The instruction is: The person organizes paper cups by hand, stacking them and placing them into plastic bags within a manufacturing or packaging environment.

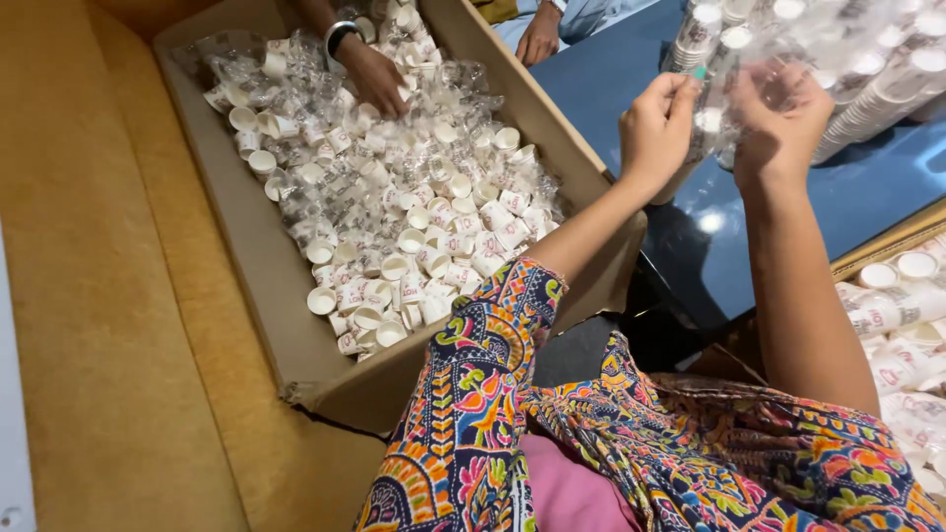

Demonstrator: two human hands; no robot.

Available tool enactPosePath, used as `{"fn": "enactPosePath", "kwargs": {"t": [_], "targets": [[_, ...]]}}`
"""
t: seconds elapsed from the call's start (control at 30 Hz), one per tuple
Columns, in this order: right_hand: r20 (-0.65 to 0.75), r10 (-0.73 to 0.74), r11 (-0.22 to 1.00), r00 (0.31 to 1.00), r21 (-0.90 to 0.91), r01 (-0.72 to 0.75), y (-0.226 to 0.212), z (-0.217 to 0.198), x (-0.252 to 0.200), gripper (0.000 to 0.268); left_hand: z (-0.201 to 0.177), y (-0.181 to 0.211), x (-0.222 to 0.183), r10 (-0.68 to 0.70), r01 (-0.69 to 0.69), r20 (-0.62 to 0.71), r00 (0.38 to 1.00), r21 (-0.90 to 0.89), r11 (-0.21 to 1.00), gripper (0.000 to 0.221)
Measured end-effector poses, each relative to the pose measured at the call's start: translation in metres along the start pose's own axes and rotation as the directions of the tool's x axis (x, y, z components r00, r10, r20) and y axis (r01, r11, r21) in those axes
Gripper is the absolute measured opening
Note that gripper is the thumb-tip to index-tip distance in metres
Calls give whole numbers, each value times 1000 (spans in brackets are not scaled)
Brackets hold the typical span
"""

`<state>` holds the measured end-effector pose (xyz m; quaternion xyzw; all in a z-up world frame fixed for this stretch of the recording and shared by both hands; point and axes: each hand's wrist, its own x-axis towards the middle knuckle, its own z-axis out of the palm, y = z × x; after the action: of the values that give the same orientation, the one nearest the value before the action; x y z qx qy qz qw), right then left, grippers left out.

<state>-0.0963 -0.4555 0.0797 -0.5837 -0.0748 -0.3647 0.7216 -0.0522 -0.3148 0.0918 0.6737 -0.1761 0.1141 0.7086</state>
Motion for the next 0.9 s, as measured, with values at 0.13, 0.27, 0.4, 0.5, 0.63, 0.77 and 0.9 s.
{"fn": "enactPosePath", "kwargs": {"t": [0.13,0.27,0.4,0.5,0.63,0.77,0.9], "targets": [[-73,5,999,997,-34,-8,9,-20,6,18,21,-24,6,104,-104,10,995,103,989,27],[-78,19,989,997,-145,-30,22,-37,18,14,26,-24,14,78,-79,10,997,167,983,27],[-246,209,973,946,-43,-226,13,-21,20,9,24,-33,16,-13,3,30,999,308,952,28],[-251,235,949,939,-148,-277,38,-27,9,9,23,-57,13,-108,90,26,994,383,919,28],[-231,389,883,892,-183,-433,79,-44,-10,29,20,-79,12,-249,201,36,968,484,852,30],[-274,446,876,852,-62,-478,106,-59,-33,18,17,-80,13,-518,267,180,836,691,671,32],[-322,504,781,801,-226,-582,134,-87,-55,15,39,-127,16,-698,230,183,692,861,454,34]]}}
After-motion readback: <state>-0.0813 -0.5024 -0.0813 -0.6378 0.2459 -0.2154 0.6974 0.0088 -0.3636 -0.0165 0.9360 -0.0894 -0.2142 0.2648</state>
